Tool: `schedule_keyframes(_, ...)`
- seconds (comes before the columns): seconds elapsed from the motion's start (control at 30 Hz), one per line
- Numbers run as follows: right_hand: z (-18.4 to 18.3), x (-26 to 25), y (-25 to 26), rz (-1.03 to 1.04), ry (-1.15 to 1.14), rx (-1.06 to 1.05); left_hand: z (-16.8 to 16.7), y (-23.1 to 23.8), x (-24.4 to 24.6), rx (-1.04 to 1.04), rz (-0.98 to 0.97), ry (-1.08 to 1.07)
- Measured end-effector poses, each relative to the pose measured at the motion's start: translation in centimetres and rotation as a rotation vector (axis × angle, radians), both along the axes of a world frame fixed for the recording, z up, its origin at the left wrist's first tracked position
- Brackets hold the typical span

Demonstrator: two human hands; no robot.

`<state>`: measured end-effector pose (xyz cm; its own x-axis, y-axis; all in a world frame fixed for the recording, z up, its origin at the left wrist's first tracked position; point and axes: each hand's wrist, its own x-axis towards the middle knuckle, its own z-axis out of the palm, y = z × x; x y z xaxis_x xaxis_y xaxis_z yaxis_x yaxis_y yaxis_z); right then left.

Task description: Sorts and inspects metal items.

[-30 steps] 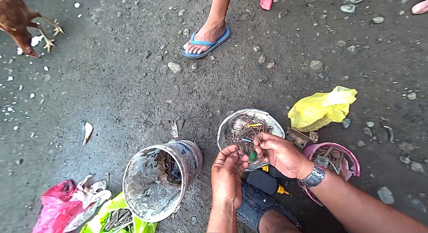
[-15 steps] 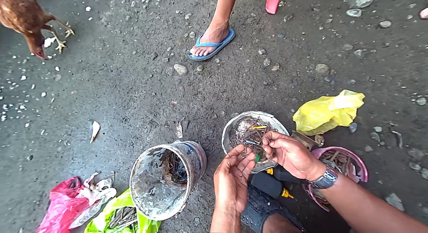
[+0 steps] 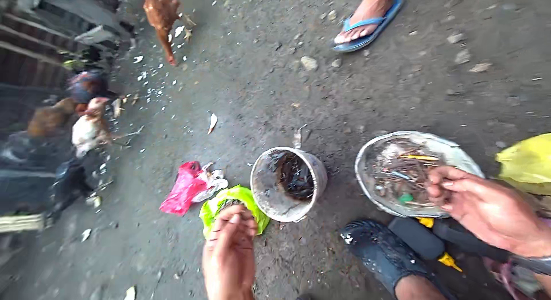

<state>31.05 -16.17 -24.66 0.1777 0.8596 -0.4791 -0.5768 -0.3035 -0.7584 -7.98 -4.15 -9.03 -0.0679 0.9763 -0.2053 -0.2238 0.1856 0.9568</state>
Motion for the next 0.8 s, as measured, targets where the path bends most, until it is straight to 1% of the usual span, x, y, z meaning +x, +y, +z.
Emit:
schedule_keyframes(0.03, -0.1, 0.2, 0.0, 0.006, 0.004, 0.003, 0.2, 0.7, -2.4, 0.018, 0.136, 0.158)
schedule_keyframes(0.07, -0.3, 0.2, 0.0, 0.005, 0.011, 0.0, 0.0, 1.4, -4.5, -0.006, 0.256, 0.325)
schedule_keyframes(0.1, -0.3, 0.1, 0.0, 0.006, 0.015, -0.012, -0.6, 1.9, -6.5, -0.063, 0.335, 0.497)
schedule_keyframes(0.17, -0.3, -0.1, 0.3, 0.006, 0.023, -0.033, -2.9, 2.7, -9.9, -0.187, 0.359, 0.771)
schedule_keyframes(0.23, 0.0, -0.3, 0.4, 0.013, 0.035, -0.048, -6.1, 3.0, -12.4, -0.263, 0.351, 0.905)
schedule_keyframes(0.3, 0.5, -0.4, 0.6, 0.026, 0.038, -0.058, -8.8, 2.9, -14.4, -0.325, 0.342, 0.953)
schedule_keyframes(0.4, 0.8, -0.1, 0.5, 0.028, 0.035, -0.047, -10.5, 2.6, -15.3, -0.371, 0.399, 0.914)
schedule_keyframes(0.47, 0.4, 0.2, 0.3, 0.035, 0.026, -0.014, -10.1, 2.5, -14.7, -0.353, 0.481, 0.838)
schedule_keyframes(0.57, 0.2, 0.4, 0.2, 0.043, 0.021, 0.009, -8.1, 3.1, -13.1, -0.245, 0.549, 0.713)
schedule_keyframes(0.6, 0.2, 0.5, 0.2, 0.044, 0.022, 0.012, -7.3, 3.3, -12.6, -0.216, 0.552, 0.705)
schedule_keyframes(0.63, 0.2, 0.5, 0.2, 0.045, 0.025, 0.016, -6.7, 3.5, -12.3, -0.196, 0.541, 0.731)
schedule_keyframes(0.7, 0.4, 0.4, 0.2, 0.038, 0.032, 0.008, -6.5, 3.8, -12.6, -0.203, 0.463, 0.89)
schedule_keyframes(0.8, 0.7, 0.3, 0.3, 0.015, 0.038, -0.009, -9.3, 4.3, -14.9, -0.35, 0.302, 1.119)
